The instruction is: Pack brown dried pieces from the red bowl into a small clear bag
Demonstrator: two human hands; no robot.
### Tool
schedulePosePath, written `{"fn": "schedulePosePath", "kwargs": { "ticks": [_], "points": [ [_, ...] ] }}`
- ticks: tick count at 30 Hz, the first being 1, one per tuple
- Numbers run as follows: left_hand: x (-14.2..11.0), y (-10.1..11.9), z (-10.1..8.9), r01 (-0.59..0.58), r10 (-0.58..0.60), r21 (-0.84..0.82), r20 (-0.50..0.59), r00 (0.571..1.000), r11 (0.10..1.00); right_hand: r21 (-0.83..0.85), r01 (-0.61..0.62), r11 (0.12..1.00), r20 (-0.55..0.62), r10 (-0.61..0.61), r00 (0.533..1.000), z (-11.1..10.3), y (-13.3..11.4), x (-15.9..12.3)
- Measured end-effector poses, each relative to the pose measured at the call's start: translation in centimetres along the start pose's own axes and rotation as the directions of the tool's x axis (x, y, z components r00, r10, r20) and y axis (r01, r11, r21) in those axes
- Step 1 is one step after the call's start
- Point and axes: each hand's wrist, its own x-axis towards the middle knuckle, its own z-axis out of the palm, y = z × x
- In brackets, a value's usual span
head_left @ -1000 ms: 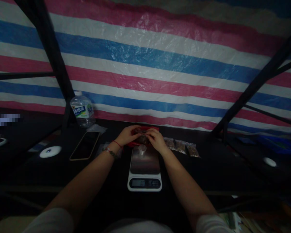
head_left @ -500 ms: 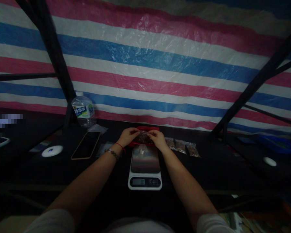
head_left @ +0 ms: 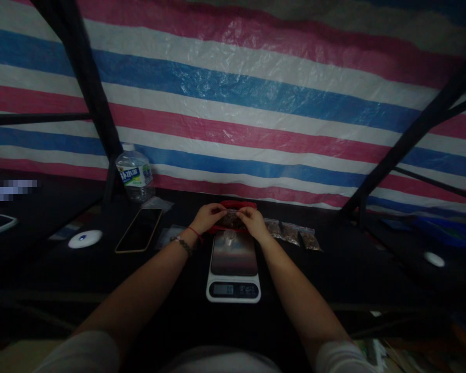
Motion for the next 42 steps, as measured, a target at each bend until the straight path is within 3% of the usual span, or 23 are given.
{"fn": "schedulePosePath", "kwargs": {
  "ticks": [6, 12, 20, 27, 42],
  "points": [
    [-0.1, 0.1, 0.3, -0.004, 0.007, 0.052, -0.045, 0.999, 0.999, 0.03, 0.105, 0.994, -0.057, -0.103, 0.993, 0.4, 0.0, -0.1],
    [-0.4, 0.8, 0.5, -0.048, 0.048, 0.038, 0.019, 0.999, 0.998, 0.015, 0.18, 0.984, -0.079, -0.178, 0.981, 0.3, -0.5, 0.0],
    [-0.5, 0.4, 0.8, -0.115, 0.116, 0.131, 0.0, 0.993, 0.985, -0.02, 0.195, 0.981, -0.06, -0.195, 0.979, 0.3, -1.4, -0.2],
    [-0.7, 0.9, 0.9, -0.163, 0.159, 0.064, 0.072, 0.985, 0.984, -0.044, 0.225, 0.973, -0.03, -0.226, 0.974, 0.3, -1.6, -0.3],
    [-0.7, 1.4, 0.9, -0.154, 0.149, 0.077, 0.072, 0.986, 0.985, -0.07, 0.276, 0.958, -0.012, -0.278, 0.961, 0.1, -2.0, -0.4]
  ]
}}
